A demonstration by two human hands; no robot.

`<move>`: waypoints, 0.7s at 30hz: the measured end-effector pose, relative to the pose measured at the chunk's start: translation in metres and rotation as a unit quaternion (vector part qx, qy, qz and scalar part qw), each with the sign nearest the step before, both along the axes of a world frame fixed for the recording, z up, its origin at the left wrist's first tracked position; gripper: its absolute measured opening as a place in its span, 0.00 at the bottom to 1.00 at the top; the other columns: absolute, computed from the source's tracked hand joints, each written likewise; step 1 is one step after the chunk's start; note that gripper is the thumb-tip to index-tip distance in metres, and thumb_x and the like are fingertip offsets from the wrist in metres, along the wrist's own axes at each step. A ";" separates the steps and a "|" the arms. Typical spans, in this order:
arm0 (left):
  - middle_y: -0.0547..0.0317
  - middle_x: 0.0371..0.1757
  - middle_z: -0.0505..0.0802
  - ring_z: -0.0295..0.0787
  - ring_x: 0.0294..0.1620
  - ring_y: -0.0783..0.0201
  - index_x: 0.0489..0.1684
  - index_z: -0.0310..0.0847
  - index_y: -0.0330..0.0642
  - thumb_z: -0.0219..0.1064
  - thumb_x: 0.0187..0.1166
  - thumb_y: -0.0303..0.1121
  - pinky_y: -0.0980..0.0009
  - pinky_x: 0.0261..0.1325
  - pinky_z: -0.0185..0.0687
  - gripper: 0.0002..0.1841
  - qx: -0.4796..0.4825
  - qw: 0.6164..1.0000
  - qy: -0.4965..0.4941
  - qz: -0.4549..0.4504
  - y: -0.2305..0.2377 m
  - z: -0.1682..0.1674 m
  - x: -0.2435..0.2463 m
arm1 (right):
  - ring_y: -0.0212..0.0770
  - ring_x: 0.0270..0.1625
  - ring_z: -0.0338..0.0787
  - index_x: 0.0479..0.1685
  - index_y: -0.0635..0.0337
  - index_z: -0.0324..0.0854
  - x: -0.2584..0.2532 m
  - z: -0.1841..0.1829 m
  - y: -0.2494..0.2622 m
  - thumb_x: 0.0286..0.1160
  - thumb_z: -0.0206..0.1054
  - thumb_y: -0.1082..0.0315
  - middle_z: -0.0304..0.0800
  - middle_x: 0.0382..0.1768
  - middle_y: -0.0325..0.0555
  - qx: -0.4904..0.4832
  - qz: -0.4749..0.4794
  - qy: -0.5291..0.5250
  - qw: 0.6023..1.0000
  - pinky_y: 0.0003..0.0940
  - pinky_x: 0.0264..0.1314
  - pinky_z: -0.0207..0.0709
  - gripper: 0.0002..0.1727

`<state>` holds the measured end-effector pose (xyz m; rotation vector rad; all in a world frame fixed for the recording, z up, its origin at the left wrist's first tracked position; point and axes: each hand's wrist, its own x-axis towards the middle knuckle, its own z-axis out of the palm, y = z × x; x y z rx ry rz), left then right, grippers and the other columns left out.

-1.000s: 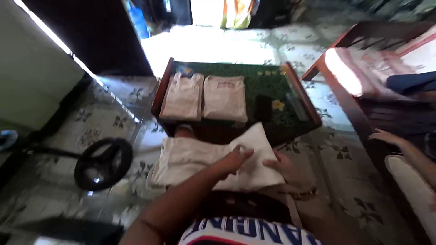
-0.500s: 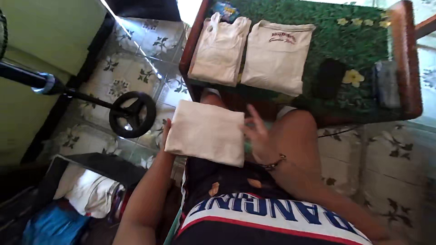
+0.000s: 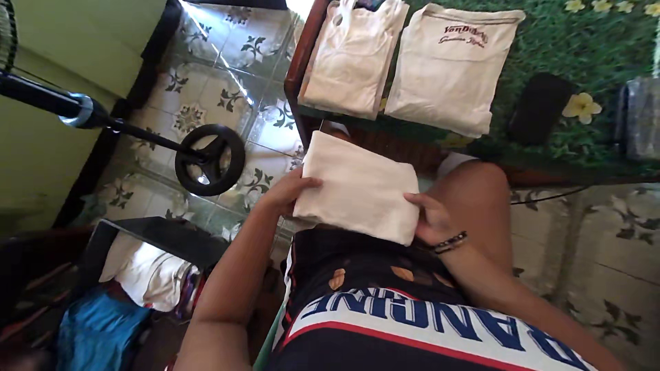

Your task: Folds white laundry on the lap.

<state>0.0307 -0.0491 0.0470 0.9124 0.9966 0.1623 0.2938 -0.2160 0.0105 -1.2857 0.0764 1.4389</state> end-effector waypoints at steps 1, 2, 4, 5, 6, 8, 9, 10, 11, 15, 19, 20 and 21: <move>0.51 0.46 0.92 0.93 0.40 0.61 0.75 0.67 0.39 0.61 0.85 0.29 0.62 0.47 0.92 0.21 0.040 0.998 0.038 -0.006 0.002 0.001 0.004 | 0.40 0.44 0.95 0.58 0.60 0.76 -0.002 -0.001 0.002 0.90 0.49 0.65 0.93 0.42 0.47 -0.001 -0.002 0.010 1.000 0.40 0.47 0.92 0.13; 0.48 0.50 0.92 0.93 0.42 0.59 0.80 0.63 0.40 0.64 0.83 0.29 0.59 0.49 0.92 0.26 0.089 0.993 0.072 -0.013 0.004 0.000 0.006 | 0.39 0.46 0.95 0.61 0.58 0.75 -0.003 -0.004 0.004 0.93 0.46 0.61 0.93 0.43 0.46 0.006 0.010 0.021 1.000 0.40 0.49 0.92 0.16; 0.39 0.61 0.88 0.92 0.51 0.48 0.91 0.51 0.47 0.74 0.78 0.34 0.48 0.55 0.89 0.42 0.221 0.960 0.171 -0.033 0.007 -0.006 0.005 | 0.40 0.50 0.95 0.64 0.57 0.74 -0.001 -0.009 0.005 0.95 0.43 0.55 0.93 0.46 0.46 0.019 0.041 0.049 0.998 0.40 0.53 0.91 0.20; 0.35 0.66 0.85 0.90 0.52 0.43 0.93 0.49 0.47 0.78 0.74 0.37 0.43 0.56 0.87 0.47 0.302 0.926 0.222 -0.035 0.004 -0.007 0.005 | 0.40 0.50 0.95 0.65 0.57 0.75 0.001 -0.009 0.005 0.95 0.43 0.54 0.93 0.47 0.47 0.016 0.049 0.057 0.997 0.41 0.53 0.91 0.21; 0.30 0.70 0.80 0.87 0.55 0.38 0.93 0.51 0.46 0.80 0.71 0.38 0.40 0.57 0.85 0.49 0.370 0.891 0.262 -0.035 0.000 -0.005 0.005 | 0.40 0.49 0.95 0.65 0.58 0.75 0.002 -0.006 0.005 0.95 0.43 0.54 0.93 0.47 0.47 0.012 0.050 0.060 0.997 0.40 0.51 0.91 0.21; 0.28 0.64 0.80 0.85 0.54 0.35 0.88 0.63 0.45 0.76 0.74 0.37 0.37 0.57 0.83 0.39 0.445 0.845 0.292 -0.050 -0.014 0.004 0.005 | 0.38 0.44 0.96 0.58 0.58 0.77 0.000 0.005 0.006 0.95 0.42 0.58 0.95 0.41 0.45 0.027 0.036 0.062 0.997 0.36 0.45 0.93 0.19; 0.32 0.54 0.85 0.87 0.49 0.38 0.84 0.69 0.43 0.71 0.80 0.36 0.39 0.55 0.83 0.32 0.446 0.845 0.287 -0.072 -0.022 0.009 0.005 | 0.36 0.41 0.96 0.54 0.57 0.77 -0.003 0.015 0.010 0.94 0.42 0.61 0.95 0.38 0.44 0.040 0.030 0.058 0.997 0.34 0.42 0.93 0.17; 0.39 0.44 0.89 0.88 0.43 0.45 0.81 0.73 0.42 0.64 0.85 0.38 0.44 0.53 0.84 0.25 0.417 0.862 0.270 -0.099 -0.029 0.014 0.007 | 0.35 0.38 0.96 0.53 0.57 0.76 -0.007 0.026 0.014 0.92 0.43 0.65 0.95 0.36 0.44 0.057 0.029 0.045 0.997 0.33 0.40 0.92 0.15; 0.45 0.40 0.91 0.88 0.38 0.53 0.81 0.73 0.42 0.56 0.90 0.40 0.52 0.50 0.84 0.23 0.362 0.892 0.243 -0.119 -0.034 0.019 0.010 | 0.35 0.37 0.96 0.54 0.56 0.75 -0.009 0.035 0.020 0.87 0.47 0.68 0.95 0.35 0.43 0.087 0.041 0.024 0.995 0.32 0.40 0.92 0.11; 0.45 0.56 0.91 0.96 0.40 0.52 0.94 0.45 0.50 0.32 0.96 0.49 0.55 0.40 0.95 0.29 0.035 0.998 -0.004 0.051 -0.046 0.045 0.023 | 0.32 0.41 0.95 0.68 0.50 0.71 -0.016 0.093 0.052 0.64 0.69 0.76 0.95 0.41 0.37 0.253 0.205 -0.090 0.941 0.32 0.47 0.92 0.29; 0.52 0.42 0.94 0.94 0.41 0.58 0.57 0.77 0.41 0.27 0.93 0.51 0.60 0.42 0.92 0.31 -0.049 0.962 -0.161 0.213 -0.041 0.064 0.011 | 0.27 0.55 0.90 0.82 0.55 0.72 -0.027 0.155 0.075 0.67 0.73 0.73 0.91 0.57 0.40 0.437 0.453 -0.335 0.701 0.27 0.59 0.86 0.36; 0.57 0.34 0.88 0.86 0.34 0.69 0.49 0.75 0.35 0.26 0.93 0.35 0.73 0.38 0.84 0.26 0.007 0.968 -0.106 0.227 -0.035 0.060 0.003 | 0.34 0.60 0.88 0.83 0.51 0.73 -0.033 0.164 0.076 0.66 0.70 0.74 0.90 0.60 0.44 0.465 0.488 -0.421 0.608 0.34 0.63 0.84 0.37; 0.55 0.31 0.85 0.80 0.31 0.75 0.47 0.76 0.23 0.37 0.90 0.19 0.81 0.38 0.80 0.18 0.100 0.967 -0.041 0.231 -0.020 0.045 -0.008 | 0.44 0.61 0.89 0.82 0.47 0.75 -0.040 0.169 0.074 0.63 0.70 0.75 0.89 0.63 0.49 0.477 0.506 -0.491 0.526 0.43 0.61 0.85 0.39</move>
